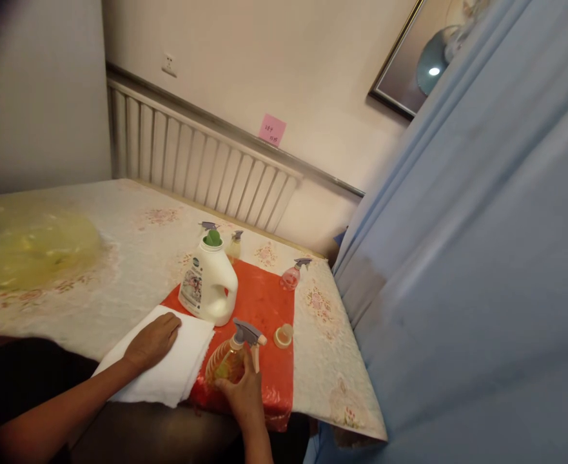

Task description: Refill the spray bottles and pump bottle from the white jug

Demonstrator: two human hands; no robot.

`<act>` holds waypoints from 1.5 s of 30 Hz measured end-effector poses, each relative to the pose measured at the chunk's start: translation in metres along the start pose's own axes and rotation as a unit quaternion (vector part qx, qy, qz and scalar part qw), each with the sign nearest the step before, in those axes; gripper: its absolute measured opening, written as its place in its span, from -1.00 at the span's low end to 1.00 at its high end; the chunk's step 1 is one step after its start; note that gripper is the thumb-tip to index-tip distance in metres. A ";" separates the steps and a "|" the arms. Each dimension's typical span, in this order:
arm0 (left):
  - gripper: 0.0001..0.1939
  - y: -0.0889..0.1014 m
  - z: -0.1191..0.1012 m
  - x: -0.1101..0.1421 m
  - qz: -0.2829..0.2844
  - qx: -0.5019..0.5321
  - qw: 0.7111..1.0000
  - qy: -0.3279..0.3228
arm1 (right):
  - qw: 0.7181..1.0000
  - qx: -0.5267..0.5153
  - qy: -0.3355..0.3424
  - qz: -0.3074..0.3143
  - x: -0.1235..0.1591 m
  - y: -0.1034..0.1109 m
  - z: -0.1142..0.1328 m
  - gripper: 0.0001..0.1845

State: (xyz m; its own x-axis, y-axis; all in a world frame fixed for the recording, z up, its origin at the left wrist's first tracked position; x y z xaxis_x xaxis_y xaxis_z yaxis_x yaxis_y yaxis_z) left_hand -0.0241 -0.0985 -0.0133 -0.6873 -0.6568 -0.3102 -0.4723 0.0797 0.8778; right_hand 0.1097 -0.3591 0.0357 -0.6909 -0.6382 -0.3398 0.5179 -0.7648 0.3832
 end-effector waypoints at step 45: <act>-0.23 0.049 -0.117 0.073 0.227 0.476 0.843 0.106 | 0.979 -0.186 -0.012 -0.078 -0.007 -0.014 0.066 -0.47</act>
State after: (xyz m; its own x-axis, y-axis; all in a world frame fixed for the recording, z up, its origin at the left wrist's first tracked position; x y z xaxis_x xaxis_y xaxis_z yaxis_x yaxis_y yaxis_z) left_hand -0.0327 -0.2306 0.0494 -0.8501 -0.5078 0.1392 -0.4853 0.8583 0.1668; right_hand 0.0739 -0.3386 0.0891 -0.7858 -0.5120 -0.3469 0.5496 -0.8354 -0.0121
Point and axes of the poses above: each hand's wrist, its own x-axis away from the middle knuckle, its own y-axis out of the back of the hand, z = x × y, the point moved 1 cm from there along -x, towards the middle knuckle, and after that the axes turned 11 degrees about y, right-handed, at the moved point
